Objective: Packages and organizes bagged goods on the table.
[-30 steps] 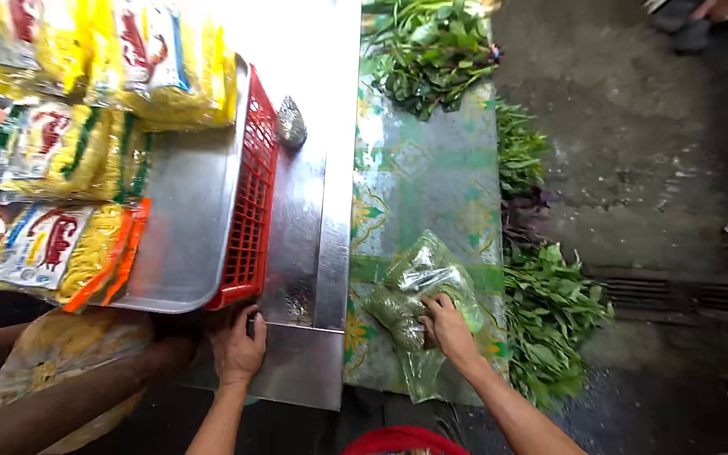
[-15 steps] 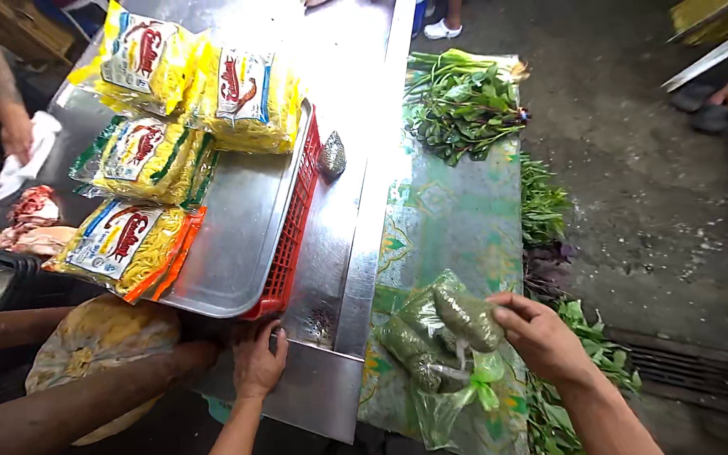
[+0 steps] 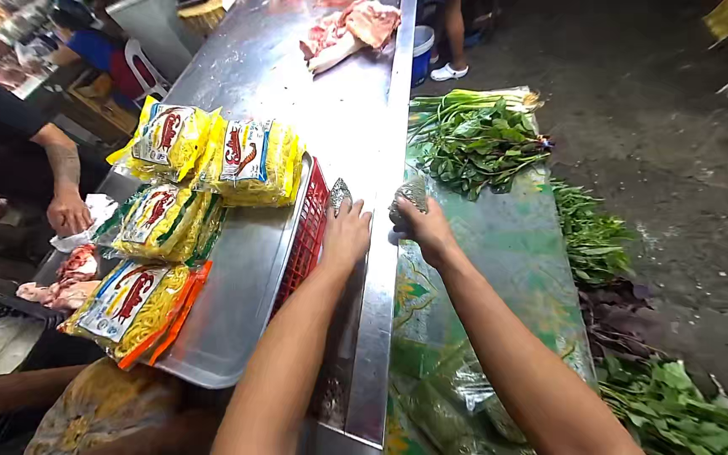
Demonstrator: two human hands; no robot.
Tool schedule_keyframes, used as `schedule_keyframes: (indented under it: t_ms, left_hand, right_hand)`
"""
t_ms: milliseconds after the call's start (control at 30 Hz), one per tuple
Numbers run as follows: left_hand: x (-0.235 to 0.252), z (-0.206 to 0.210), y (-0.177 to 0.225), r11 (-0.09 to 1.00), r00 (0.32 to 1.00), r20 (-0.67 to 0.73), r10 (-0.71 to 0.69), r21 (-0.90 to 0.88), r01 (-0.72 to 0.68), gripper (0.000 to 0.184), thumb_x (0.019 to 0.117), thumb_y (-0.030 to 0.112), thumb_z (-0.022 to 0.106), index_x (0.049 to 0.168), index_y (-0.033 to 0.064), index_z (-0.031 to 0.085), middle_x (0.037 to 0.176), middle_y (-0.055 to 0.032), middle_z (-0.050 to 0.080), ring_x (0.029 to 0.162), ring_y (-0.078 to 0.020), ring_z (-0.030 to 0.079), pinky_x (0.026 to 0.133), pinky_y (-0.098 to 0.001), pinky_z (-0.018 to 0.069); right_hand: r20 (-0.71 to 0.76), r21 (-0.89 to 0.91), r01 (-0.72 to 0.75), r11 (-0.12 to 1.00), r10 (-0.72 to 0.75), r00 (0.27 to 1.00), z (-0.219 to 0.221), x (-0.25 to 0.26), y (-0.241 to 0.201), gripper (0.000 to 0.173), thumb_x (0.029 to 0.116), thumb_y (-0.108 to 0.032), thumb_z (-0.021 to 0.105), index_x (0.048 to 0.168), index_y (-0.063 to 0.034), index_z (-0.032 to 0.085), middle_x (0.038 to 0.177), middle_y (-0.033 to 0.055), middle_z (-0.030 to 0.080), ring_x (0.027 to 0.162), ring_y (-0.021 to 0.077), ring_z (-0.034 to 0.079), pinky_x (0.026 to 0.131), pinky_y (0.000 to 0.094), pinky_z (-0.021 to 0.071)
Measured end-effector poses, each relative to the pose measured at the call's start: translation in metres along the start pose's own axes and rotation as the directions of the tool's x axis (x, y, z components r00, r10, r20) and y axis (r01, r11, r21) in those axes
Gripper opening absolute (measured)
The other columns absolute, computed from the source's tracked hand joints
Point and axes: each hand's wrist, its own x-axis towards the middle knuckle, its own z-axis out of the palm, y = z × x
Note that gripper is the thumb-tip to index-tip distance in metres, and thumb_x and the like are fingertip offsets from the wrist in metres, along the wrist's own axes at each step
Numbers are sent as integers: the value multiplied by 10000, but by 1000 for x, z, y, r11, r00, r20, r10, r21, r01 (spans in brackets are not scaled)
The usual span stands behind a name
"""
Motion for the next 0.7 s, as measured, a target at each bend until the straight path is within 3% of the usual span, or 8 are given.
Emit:
schedule_keyframes:
  t_ms: [67, 133, 300, 367, 433, 533, 600, 700]
  left_hand:
    - [37, 5, -10, 988, 994, 99, -42, 152, 26, 357, 1025, 147, 520, 1331, 209, 695, 1646, -29, 381, 1557, -414, 186, 1173, -761, 121]
    - [44, 16, -21, 974, 991, 114, -64, 224, 37, 327, 997, 132, 554, 1259, 180, 743, 1643, -43, 389, 1571, -428, 112, 1165, -793, 3]
    - [21, 16, -50, 952, 999, -6, -43, 303, 43, 408, 934, 30, 592, 1300, 178, 693, 1645, -97, 367, 1546, -439, 198, 1211, -685, 150]
    - [21, 12, -50, 931, 997, 28, -73, 360, 58, 446, 921, 62, 610, 1345, 191, 666, 1661, -93, 334, 1534, -436, 231, 1208, -676, 165]
    - [25, 8, -45, 917, 990, 83, -117, 391, 75, 472, 909, 97, 637, 1372, 187, 644, 1669, -94, 312, 1510, -438, 278, 1187, -701, 169]
    - [27, 2, -41, 918, 981, 140, -136, 391, 71, 492, 907, 114, 654, 1393, 187, 631, 1668, -88, 311, 1434, -440, 392, 1169, -709, 192]
    - [28, -4, -42, 923, 973, 176, -149, 377, 73, 471, 976, 124, 573, 1443, 182, 590, 1679, -68, 297, 1439, -417, 400, 1193, -681, 173]
    - [30, -5, -47, 925, 972, 185, -148, 373, 69, 468, 991, 138, 545, 1453, 198, 585, 1679, -45, 298, 1439, -386, 407, 1203, -652, 189]
  right_hand:
    - [-19, 41, -20, 999, 21, 1000, -11, -9, 7, 543, 1041, -371, 607, 1456, -85, 408, 1072, 157, 693, 799, 242, 712, 673, 381, 603]
    - [23, 31, -35, 999, 34, 999, -21, -20, 20, 490, 1050, -299, 593, 1441, -61, 416, 1021, 157, 696, 766, 227, 713, 655, 356, 606]
    - [39, -217, 14, 976, -5, 999, -14, -16, 24, 546, 988, -304, 675, 1439, -69, 478, 1077, 169, 690, 783, 242, 703, 696, 417, 604]
    - [17, -395, 75, 916, -75, 997, 4, -6, 12, 684, 954, -400, 693, 1515, -97, 446, 1363, 219, 566, 1067, 345, 658, 884, 558, 559]
    - [-2, -541, 157, 826, -189, 982, 29, 8, 4, 803, 934, -441, 707, 1575, -100, 364, 1454, 278, 481, 1148, 438, 624, 913, 627, 534]
    - [58, -719, 137, 682, -138, 989, 61, 34, -3, 869, 922, -397, 715, 1595, -38, 298, 1487, 295, 428, 1033, 415, 684, 870, 550, 584]
    - [140, -792, 132, 596, -33, 990, 75, 42, -6, 787, 911, -334, 714, 1540, -5, 376, 1507, 277, 403, 1053, 391, 682, 896, 522, 579]
    - [202, -855, 189, 483, -25, 979, 82, 42, -1, 750, 941, -256, 701, 1534, 35, 346, 1497, 294, 403, 1040, 402, 689, 889, 519, 583]
